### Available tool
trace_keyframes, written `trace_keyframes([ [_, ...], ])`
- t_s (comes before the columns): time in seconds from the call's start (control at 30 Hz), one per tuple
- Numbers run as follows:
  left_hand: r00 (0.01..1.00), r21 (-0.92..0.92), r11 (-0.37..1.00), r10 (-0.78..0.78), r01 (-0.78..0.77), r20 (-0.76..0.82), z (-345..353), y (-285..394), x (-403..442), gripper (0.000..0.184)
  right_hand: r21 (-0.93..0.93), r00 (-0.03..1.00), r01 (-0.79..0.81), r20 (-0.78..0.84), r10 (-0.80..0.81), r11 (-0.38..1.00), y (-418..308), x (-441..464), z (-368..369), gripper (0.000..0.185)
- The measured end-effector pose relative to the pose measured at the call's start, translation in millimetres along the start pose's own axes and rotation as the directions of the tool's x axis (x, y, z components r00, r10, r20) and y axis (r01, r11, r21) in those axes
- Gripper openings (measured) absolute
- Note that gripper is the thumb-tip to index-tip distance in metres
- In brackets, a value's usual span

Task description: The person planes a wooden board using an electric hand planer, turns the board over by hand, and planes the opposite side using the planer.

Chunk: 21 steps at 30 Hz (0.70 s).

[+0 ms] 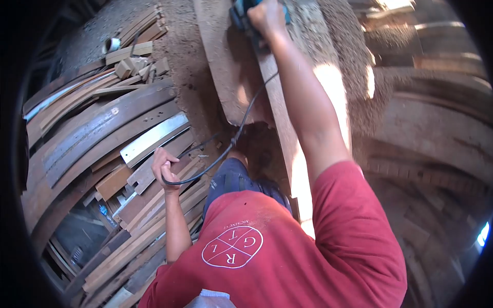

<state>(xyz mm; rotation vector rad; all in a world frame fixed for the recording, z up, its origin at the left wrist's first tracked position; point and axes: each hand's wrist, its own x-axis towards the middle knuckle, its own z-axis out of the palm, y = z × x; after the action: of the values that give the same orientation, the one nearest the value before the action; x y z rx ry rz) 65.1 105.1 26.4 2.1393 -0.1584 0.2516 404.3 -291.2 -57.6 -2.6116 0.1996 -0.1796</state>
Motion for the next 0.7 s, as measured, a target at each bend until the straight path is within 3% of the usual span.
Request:
trace_keyframes([
  [0.07,0.999,-0.02,1.0,-0.023,0.023,0.028,2.9,3.6,-9.2,0.029,0.233,0.97,-0.217,-0.054,0.235,0.948,-17.4,-118.5,-40.0,0.034],
  [0.1,0.999,-0.029,0.999,-0.01,0.012,0.036,5.4,5.6,-13.0,0.03,0.347,0.967,-0.225,-0.037,0.253,0.911,-22.2,-180.6,-62.7,0.031],
  [0.13,0.999,-0.036,0.999,0.0,0.001,0.043,6.9,8.0,-17.8,0.03,0.341,0.95,-0.303,0.035,0.31,0.89,-27.5,-236.7,-83.3,0.031],
  [0.17,0.998,-0.054,0.999,-0.001,0.005,0.067,10.6,11.3,-22.6,0.031,0.365,0.967,-0.248,0.039,0.252,0.897,-39.4,-294.3,-113.8,0.033],
  [0.2,0.997,-0.063,0.998,0.015,-0.01,0.078,14.4,14.8,-25.5,0.031,0.383,0.868,-0.493,0.165,0.468,0.781,-45.7,-350.7,-131.1,0.034],
  [0.23,0.991,-0.076,0.997,0.022,-0.012,0.134,17.7,18.3,-28.6,0.031,0.661,0.906,-0.302,-0.024,0.422,0.687,-9.1,-425.0,-88.5,0.033],
  [0.27,0.981,-0.086,0.996,0.028,-0.011,0.192,19.6,22.0,-32.2,0.031,0.366,0.817,-0.575,0.221,0.532,0.731,-6.6,-477.6,-118.2,0.032],
  [0.3,0.97,-0.102,0.995,0.044,-0.02,0.237,21.4,25.1,-34.9,0.029,-0.029,0.663,-0.66,0.449,0.599,0.751,-5.4,-529.1,-149.1,0.032],
  [0.33,0.969,-0.106,0.994,0.055,-0.03,0.241,23.1,28.2,-36.1,0.029,0.149,0.799,-0.55,0.381,0.465,0.822,-3.4,-587.9,-168.0,0.038],
  [0.43,0.902,0.004,0.973,0.212,-0.23,0.375,27.6,41.2,-40.9,0.024,0.477,0.811,-0.56,0.149,0.566,0.677,22.8,-725.4,-144.2,0.057],
  [0.47,0.905,-0.002,0.975,0.207,-0.222,0.371,32.4,41.4,-46.7,0.024,0.565,0.794,-0.539,0.094,0.6,0.625,31.2,-753.2,-131.9,0.065],
  [0.5,0.901,-0.044,0.982,0.187,-0.185,0.392,36.8,40.4,-52.3,0.025,0.522,0.701,-0.659,0.165,0.694,0.542,24.2,-738.9,-137.9,0.052],
  [0.53,0.895,-0.083,0.985,0.172,-0.151,0.412,39.5,39.1,-55.2,0.027,0.52,0.704,-0.657,0.163,0.692,0.546,11.7,-697.9,-156.6,0.052],
  [0.57,0.9,-0.081,0.986,0.164,-0.144,0.404,40.1,37.4,-56.3,0.027,0.215,0.606,-0.792,0.391,0.693,0.572,-1.3,-643.4,-177.9,0.05],
  [0.6,0.902,-0.077,0.986,0.165,-0.147,0.398,38.1,38.4,-53.5,0.027,-0.121,0.43,-0.801,0.565,0.704,0.587,-8.1,-603.5,-181.3,0.047],
  [0.67,0.936,-0.101,0.992,0.107,-0.077,0.334,32.7,42.0,-50.6,0.026,0.066,0.654,-0.728,0.367,0.662,0.683,-7.4,-572.4,-146.5,0.038],
  [0.7,0.942,-0.1,0.992,0.102,-0.073,0.32,30.4,40.1,-48.9,0.026,0.125,0.659,-0.742,0.316,0.683,0.658,-12.2,-542.5,-134.8,0.034],
])
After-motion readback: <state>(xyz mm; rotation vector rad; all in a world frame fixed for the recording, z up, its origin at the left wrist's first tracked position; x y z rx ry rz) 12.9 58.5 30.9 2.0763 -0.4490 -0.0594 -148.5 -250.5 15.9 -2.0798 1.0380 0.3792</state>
